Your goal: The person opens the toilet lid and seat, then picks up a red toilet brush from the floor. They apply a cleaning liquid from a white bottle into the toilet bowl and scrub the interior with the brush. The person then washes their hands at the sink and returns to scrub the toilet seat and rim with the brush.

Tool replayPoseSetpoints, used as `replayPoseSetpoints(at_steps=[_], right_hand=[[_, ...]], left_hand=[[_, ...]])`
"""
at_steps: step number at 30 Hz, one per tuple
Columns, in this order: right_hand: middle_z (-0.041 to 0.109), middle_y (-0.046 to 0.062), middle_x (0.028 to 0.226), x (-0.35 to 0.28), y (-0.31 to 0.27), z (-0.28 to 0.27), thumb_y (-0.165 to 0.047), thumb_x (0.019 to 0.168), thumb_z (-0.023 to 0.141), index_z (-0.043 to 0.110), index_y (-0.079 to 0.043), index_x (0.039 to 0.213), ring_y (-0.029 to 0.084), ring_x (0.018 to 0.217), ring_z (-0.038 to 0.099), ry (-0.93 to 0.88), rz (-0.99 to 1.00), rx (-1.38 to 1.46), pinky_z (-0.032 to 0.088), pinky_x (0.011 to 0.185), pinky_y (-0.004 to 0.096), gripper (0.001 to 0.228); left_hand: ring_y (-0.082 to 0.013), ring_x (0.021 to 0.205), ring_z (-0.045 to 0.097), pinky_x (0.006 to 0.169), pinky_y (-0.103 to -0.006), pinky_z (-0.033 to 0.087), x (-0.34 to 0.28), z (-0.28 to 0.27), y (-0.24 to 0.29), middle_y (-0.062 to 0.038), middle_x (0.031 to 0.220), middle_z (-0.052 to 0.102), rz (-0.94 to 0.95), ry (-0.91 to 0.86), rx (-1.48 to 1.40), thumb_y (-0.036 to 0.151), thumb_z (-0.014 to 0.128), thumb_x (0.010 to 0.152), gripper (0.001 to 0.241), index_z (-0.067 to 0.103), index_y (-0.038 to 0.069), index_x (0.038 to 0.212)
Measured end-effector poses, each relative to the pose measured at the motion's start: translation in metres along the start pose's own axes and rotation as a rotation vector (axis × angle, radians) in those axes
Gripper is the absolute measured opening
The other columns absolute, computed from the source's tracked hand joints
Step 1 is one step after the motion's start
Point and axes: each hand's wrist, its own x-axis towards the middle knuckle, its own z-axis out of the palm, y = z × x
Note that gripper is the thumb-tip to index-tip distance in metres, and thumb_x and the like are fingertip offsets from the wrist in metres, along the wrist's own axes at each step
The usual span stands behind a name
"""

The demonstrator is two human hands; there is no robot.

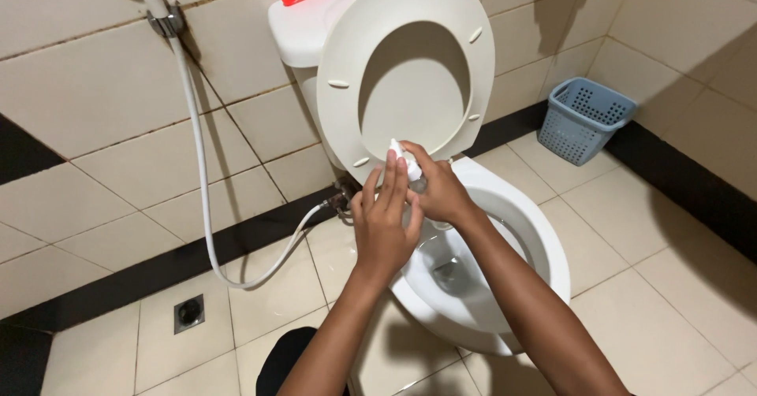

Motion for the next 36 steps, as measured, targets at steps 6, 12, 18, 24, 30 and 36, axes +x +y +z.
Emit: replayPoseSetpoints(at_steps=[6,12,18,24,30,36], right_hand=[[0.078,0.017,0.089,-0.004,0.000,0.009,-0.024,0.084,0.078,0.064,-0.012,0.123,0.035,0.084,0.078,-0.059,0.094,-0.105,0.058,0.076,0.044,0.043],[0.076,0.018,0.085,-0.012,0.007,0.011,-0.028,0.082,0.079,0.066,-0.013,0.122,0.038,0.082,0.075,-0.003,0.066,-0.208,0.057,0.075,0.045,0.044],[0.076,0.020,0.089,-0.017,0.004,0.006,-0.028,0.081,0.078,0.052,-0.019,0.142,0.036,0.085,0.076,-0.057,0.211,-0.208,0.056,0.079,0.046,0.067],[0.077,0.020,0.090,-0.026,-0.002,-0.002,-0.025,0.081,0.075,0.045,-0.026,0.151,0.035,0.087,0.076,-0.073,0.313,-0.283,0.057,0.081,0.047,0.077],[0.074,0.019,0.086,-0.033,0.000,0.002,-0.033,0.084,0.078,0.047,-0.024,0.147,0.036,0.085,0.074,-0.061,0.355,-0.278,0.055,0.077,0.048,0.070],[0.075,0.017,0.080,-0.039,0.014,0.008,-0.028,0.086,0.073,0.063,-0.016,0.120,0.037,0.076,0.074,-0.063,0.336,-0.343,0.056,0.072,0.048,0.037]], left_hand=[[-0.0363,0.142,0.048,0.110,-0.0501,0.036,-0.013,-0.005,-0.006,-0.015,0.161,0.046,-0.047,-0.011,-0.048,0.017,0.069,0.092,0.066,0.048,0.003,0.153],[-0.0365,0.141,0.047,0.112,-0.0517,0.034,-0.019,0.000,-0.007,-0.013,0.158,0.048,-0.070,-0.046,-0.081,0.020,0.070,0.093,0.066,0.049,0.003,0.153],[-0.0359,0.141,0.047,0.109,-0.0520,0.035,-0.017,0.005,-0.010,-0.014,0.159,0.048,-0.079,-0.079,-0.133,0.020,0.068,0.093,0.064,0.049,0.002,0.152],[-0.0352,0.142,0.047,0.111,-0.0528,0.034,-0.022,0.011,-0.008,-0.015,0.159,0.048,-0.064,-0.115,-0.192,0.021,0.067,0.095,0.063,0.049,0.001,0.152],[-0.0349,0.142,0.046,0.112,-0.0540,0.033,-0.030,0.017,-0.008,-0.014,0.159,0.049,-0.061,-0.116,-0.205,0.021,0.068,0.094,0.066,0.048,0.001,0.153],[-0.0342,0.143,0.046,0.110,-0.0522,0.033,-0.035,0.017,-0.011,-0.014,0.159,0.049,-0.072,-0.148,-0.207,0.022,0.067,0.094,0.066,0.047,0.001,0.153]])
